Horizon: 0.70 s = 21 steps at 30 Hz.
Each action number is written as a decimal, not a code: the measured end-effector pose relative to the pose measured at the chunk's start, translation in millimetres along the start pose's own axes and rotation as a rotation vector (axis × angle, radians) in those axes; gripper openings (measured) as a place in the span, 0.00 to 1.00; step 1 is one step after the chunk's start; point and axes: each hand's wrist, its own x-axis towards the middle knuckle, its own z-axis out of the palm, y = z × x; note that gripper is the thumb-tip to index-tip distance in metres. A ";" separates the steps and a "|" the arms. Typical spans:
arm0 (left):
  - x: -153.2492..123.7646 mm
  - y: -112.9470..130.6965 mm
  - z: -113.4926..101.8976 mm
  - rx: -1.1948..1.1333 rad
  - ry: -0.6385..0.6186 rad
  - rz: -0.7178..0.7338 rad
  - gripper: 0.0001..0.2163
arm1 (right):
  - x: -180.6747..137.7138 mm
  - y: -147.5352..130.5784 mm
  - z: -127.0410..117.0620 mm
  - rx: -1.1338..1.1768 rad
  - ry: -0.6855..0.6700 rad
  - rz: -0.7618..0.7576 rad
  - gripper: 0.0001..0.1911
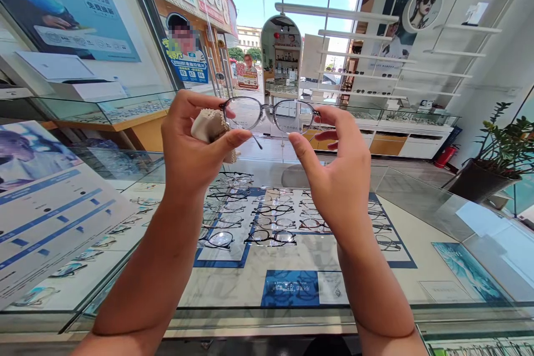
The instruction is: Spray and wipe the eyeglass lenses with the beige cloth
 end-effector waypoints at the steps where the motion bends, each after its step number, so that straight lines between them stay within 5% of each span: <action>1: -0.6 1.1 0.5 0.015 0.008 0.007 0.26 | 0.3 0.6 -0.2 0.005 0.001 0.002 0.22; 10: -2.9 7.2 3.9 0.020 0.045 0.028 0.25 | 0.5 -5.3 -1.9 0.074 0.077 0.018 0.24; 21: -11.1 14.8 4.9 0.139 0.113 0.080 0.25 | 0.3 10.0 0.6 -0.061 -0.016 0.026 0.26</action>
